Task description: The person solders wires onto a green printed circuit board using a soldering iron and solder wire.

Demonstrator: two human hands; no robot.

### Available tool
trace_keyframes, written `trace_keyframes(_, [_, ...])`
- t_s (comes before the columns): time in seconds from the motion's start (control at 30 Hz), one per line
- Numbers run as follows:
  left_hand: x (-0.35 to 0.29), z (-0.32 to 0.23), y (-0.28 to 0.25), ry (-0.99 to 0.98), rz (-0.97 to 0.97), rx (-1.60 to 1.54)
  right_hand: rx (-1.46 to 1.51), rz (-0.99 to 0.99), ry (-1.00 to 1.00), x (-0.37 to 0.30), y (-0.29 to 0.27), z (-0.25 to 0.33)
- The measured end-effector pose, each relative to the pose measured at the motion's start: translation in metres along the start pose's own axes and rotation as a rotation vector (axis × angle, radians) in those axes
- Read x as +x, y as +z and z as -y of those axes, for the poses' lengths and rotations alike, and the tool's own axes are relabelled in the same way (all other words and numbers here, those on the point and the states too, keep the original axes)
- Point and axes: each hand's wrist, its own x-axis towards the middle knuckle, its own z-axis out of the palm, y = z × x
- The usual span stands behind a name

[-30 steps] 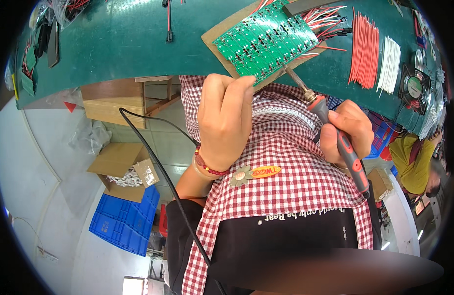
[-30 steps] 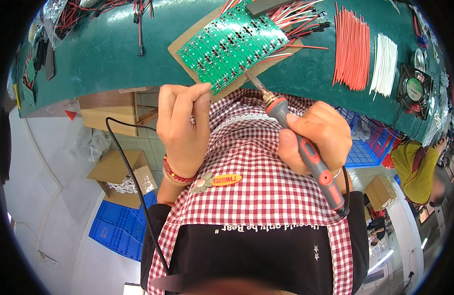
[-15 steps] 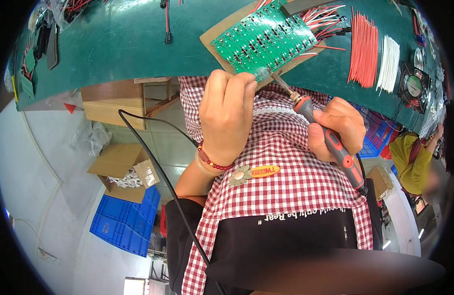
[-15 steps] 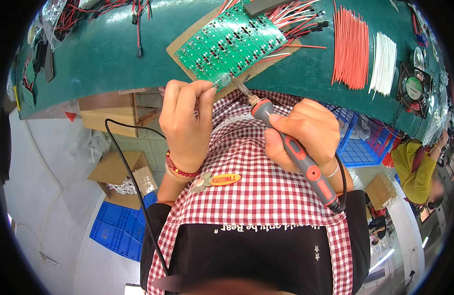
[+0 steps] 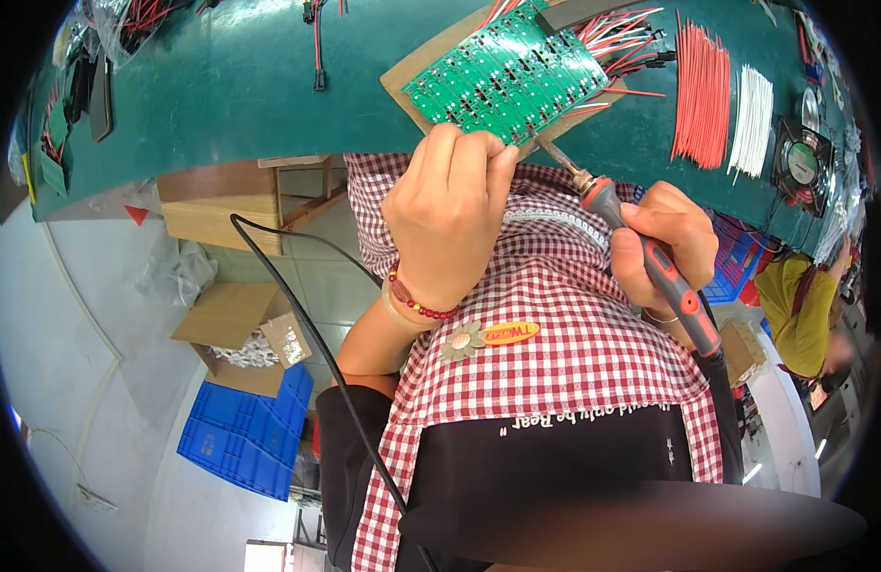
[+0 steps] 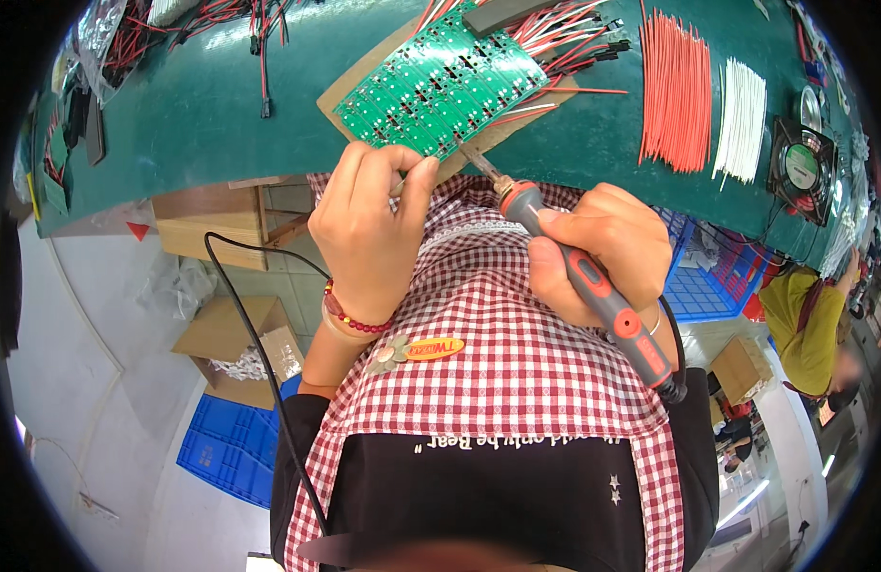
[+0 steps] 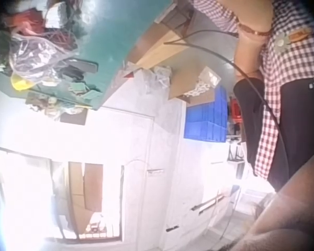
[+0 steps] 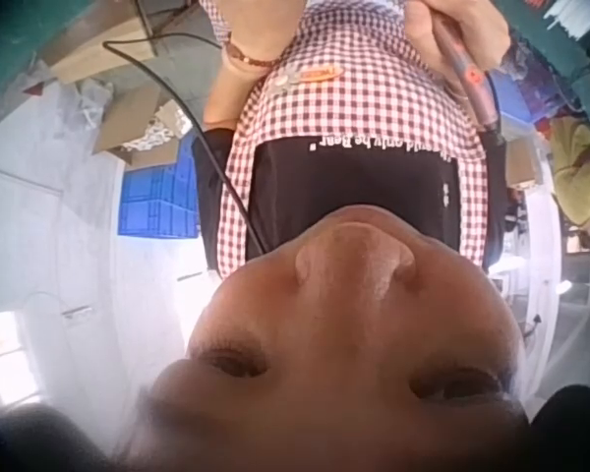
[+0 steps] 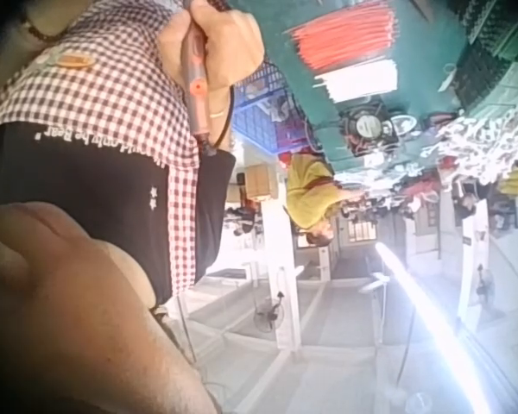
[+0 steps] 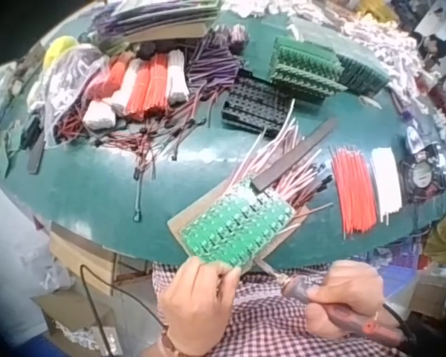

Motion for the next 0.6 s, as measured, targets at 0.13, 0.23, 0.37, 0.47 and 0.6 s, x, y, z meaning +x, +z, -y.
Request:
trace_keyframes(0.13, [0.001,-0.001,0.001,-0.001,0.018,-0.002,-0.001,0.021,0.004,0.002,0.001,0.001])
trace_keyframes(0.23, [0.003,-0.003,0.002,0.012,0.036,-0.026,-0.011,0.012,-0.007,0.002,0.002,0.002])
trace_keyframes(0.37, [0.007,-0.001,0.005,0.073,-0.021,-0.058,-0.028,-0.012,-0.061,0.004,0.005,0.002])
trace_keyframes(0.47, [0.002,-0.001,-0.001,0.054,-0.039,-0.021,-0.018,-0.037,-0.071,0.002,-0.001,0.000])
trace_keyframes(0.6, [-0.001,0.002,-0.011,-0.002,-0.046,-0.060,-0.038,-0.076,0.008,0.002,-0.011,-0.001])
